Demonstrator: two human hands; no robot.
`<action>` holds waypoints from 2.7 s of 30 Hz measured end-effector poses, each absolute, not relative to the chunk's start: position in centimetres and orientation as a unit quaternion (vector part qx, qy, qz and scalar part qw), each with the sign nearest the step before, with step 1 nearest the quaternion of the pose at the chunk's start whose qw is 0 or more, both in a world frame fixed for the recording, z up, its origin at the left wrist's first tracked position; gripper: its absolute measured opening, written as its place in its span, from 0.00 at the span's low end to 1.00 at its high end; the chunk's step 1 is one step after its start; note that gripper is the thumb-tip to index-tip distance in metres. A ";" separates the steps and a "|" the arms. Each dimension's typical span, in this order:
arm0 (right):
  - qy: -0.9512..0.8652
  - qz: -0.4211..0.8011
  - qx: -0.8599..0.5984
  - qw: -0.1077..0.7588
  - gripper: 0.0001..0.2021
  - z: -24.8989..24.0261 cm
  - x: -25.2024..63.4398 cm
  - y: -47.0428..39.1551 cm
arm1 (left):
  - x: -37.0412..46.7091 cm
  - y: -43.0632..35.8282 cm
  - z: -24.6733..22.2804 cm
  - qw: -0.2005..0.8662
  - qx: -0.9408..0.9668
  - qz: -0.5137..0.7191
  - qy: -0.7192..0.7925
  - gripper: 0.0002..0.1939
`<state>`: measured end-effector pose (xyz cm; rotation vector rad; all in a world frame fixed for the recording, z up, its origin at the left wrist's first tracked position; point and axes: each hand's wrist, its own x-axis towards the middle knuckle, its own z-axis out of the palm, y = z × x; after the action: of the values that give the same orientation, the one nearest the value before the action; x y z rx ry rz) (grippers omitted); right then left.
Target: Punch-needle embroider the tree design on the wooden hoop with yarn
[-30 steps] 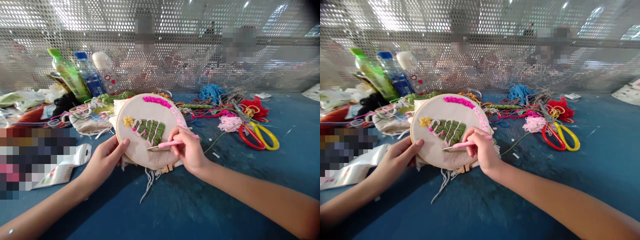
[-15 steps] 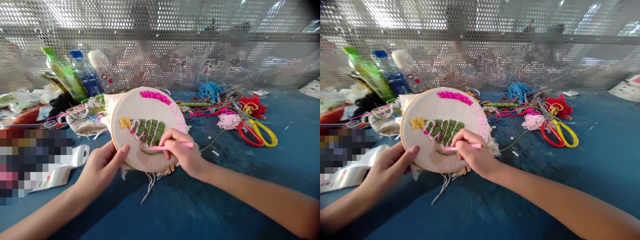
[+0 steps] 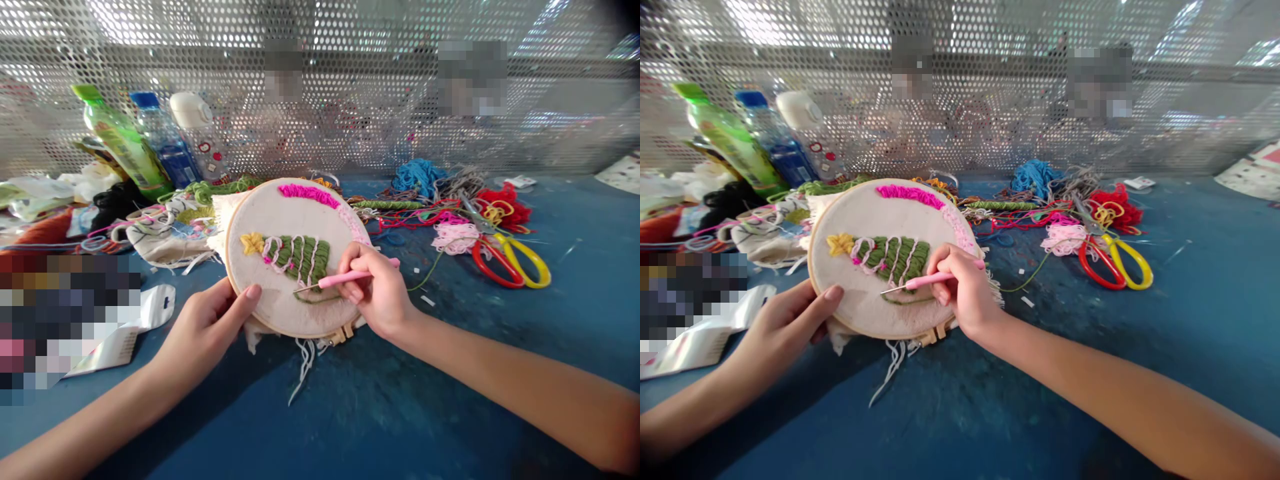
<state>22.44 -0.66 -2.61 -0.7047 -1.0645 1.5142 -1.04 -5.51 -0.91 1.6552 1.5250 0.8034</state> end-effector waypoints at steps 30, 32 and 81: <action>-0.506 0.619 -0.280 0.531 0.10 -3.1 21.8 -0.5 | -1.2 -5.3 -0.3 0.313 0.669 0.295 0.606 0.20; -0.478 0.638 -0.264 0.543 0.10 -3.3 22.1 -0.2 | -1.3 -5.2 -0.4 0.318 0.665 0.295 0.608 0.20; -0.573 0.577 -0.283 0.508 0.10 -3.2 23.3 -2.5 | -1.3 -4.1 0.6 0.499 0.547 0.397 0.542 0.17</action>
<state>23.26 -2.50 -3.16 -0.6809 -1.3818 1.3909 -1.25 -4.10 0.57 1.3240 1.3114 0.9592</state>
